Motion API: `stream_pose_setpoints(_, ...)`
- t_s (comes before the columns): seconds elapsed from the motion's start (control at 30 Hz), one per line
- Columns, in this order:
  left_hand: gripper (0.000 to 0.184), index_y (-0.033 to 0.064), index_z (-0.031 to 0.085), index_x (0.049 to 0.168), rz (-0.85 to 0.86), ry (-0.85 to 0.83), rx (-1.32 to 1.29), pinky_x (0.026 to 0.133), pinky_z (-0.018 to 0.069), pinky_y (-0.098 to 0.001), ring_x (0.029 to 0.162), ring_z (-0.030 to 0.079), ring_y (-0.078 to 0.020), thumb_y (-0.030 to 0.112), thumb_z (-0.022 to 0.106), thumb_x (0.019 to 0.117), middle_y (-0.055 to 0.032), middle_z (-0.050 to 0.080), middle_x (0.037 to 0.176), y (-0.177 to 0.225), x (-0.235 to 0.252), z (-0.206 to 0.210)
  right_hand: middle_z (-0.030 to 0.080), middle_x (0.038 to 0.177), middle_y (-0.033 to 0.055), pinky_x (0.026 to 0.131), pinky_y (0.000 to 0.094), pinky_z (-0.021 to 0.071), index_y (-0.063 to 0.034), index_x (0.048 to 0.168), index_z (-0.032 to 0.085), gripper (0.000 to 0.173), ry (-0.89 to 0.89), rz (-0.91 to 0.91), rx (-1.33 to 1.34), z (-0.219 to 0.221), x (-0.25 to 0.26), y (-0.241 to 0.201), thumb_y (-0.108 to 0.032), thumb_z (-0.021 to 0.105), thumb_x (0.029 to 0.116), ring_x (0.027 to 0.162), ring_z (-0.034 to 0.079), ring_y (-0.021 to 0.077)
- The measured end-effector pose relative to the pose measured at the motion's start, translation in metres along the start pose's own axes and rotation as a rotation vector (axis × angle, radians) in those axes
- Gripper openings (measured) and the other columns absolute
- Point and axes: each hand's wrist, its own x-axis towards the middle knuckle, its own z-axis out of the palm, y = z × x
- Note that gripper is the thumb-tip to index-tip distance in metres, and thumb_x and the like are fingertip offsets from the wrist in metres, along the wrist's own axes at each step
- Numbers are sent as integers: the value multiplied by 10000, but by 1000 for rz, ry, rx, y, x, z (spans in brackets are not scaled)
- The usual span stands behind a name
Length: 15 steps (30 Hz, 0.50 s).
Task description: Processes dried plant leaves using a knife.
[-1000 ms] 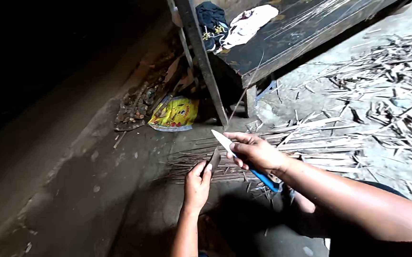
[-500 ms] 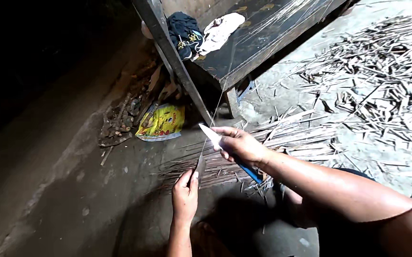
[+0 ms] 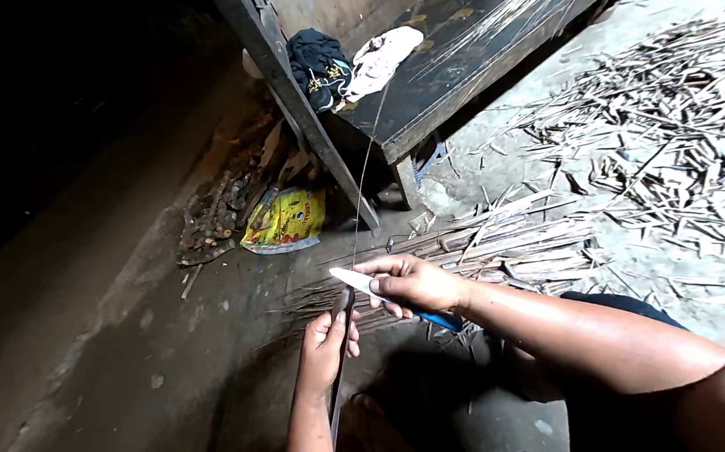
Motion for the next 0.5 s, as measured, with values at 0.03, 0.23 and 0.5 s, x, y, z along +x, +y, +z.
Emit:
stream_pose_setpoints(0.03, 334, -49, 705, 1064, -21, -14, -56, 526, 582, -248, 539, 639, -108, 82, 399, 1083, -56, 668, 694, 0, 0, -2, 722, 923, 90, 479, 235, 489, -90, 1487, 526, 422, -14, -27, -15, -1, 1, 1, -169, 500, 1073, 540, 574, 94)
stream_pose_setpoints(0.23, 332, -33, 727, 1041, -78, -78, -142, 516, 569, -236, 530, 626, -91, 91, 422, 1081, -42, 657, 666, 1, -3, -8, 711, 931, 83, 495, 230, 496, -81, 1497, 508, 427, 41, -104, -34, -17, 5, -12, -171, 483, 1080, 562, 580, 92)
stream_pose_setpoints(0.5, 323, -37, 728, 1046, -54, -79, -141, 522, 574, -239, 534, 629, -92, 102, 439, 1084, -51, 660, 673, 0, -5, -11, 692, 907, 89, 498, 224, 487, -159, 1498, 519, 424, 130, -148, 34, -23, 6, -25, -189, 462, 1079, 551, 557, 85)
